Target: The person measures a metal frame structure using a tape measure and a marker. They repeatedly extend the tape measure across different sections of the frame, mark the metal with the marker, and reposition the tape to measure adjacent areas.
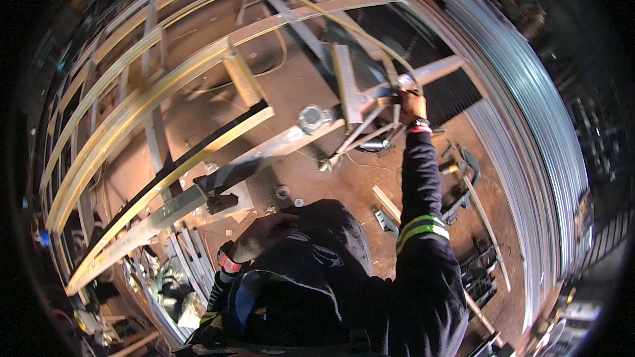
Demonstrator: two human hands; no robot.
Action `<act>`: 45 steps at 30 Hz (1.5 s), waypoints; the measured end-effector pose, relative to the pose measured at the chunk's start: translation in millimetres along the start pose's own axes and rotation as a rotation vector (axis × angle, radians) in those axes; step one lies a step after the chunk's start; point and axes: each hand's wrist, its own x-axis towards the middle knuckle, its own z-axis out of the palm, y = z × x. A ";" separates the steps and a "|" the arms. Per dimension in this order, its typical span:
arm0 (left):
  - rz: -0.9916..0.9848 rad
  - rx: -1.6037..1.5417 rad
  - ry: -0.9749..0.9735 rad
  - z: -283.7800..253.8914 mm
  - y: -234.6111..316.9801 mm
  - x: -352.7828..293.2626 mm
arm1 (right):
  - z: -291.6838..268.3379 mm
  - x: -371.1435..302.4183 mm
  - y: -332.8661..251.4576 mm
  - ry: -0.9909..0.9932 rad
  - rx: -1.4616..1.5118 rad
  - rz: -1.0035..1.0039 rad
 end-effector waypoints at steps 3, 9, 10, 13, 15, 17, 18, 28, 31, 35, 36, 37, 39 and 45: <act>-0.075 -0.033 0.024 -22.6 21.8 2.4 | 23.4 3.1 14.8 0.086 0.201 0.090; 0.060 0.157 0.043 -48.2 25.0 34.4 | 37.1 -6.1 10.4 0.126 0.414 0.159; 0.062 0.028 0.079 -46.4 24.4 43.4 | 31.7 -7.6 9.8 0.183 0.406 0.015; 0.029 -0.210 0.116 -36.7 21.4 78.1 | 15.4 11.5 27.4 0.183 0.399 0.067; -0.055 -0.110 0.144 -34.8 28.9 96.1 | 20.1 10.1 7.1 0.091 0.370 0.090; -0.048 -0.110 0.161 -34.0 44.0 116.5 | 17.6 2.0 -33.0 -0.018 0.452 0.109; -0.038 -0.113 0.157 -32.5 48.2 130.8 | 7.5 7.9 -20.1 -0.007 0.553 0.147; -0.112 -0.058 0.240 -24.5 37.9 182.0 | -77.5 136.1 43.9 0.591 0.820 0.293; -0.132 -0.041 0.242 -8.8 39.9 195.1 | -93.6 196.5 118.9 0.727 0.682 0.244; -0.231 -0.020 0.308 -10.4 42.6 180.8 | -54.5 258.8 139.7 0.899 0.477 0.238; -0.210 -0.010 0.298 -9.1 44.7 182.0 | -72.5 276.3 169.2 0.751 -0.339 0.172; -0.175 -0.018 0.299 -7.3 46.8 185.3 | -107.4 301.3 198.4 0.539 -1.145 0.053; -0.122 -0.025 0.307 -4.2 52.7 191.1 | -181.2 339.5 235.4 0.859 -1.215 -0.267; -0.048 0.498 0.676 -5.4 63.7 179.6 | -119.3 348.1 254.2 0.844 -0.515 -0.080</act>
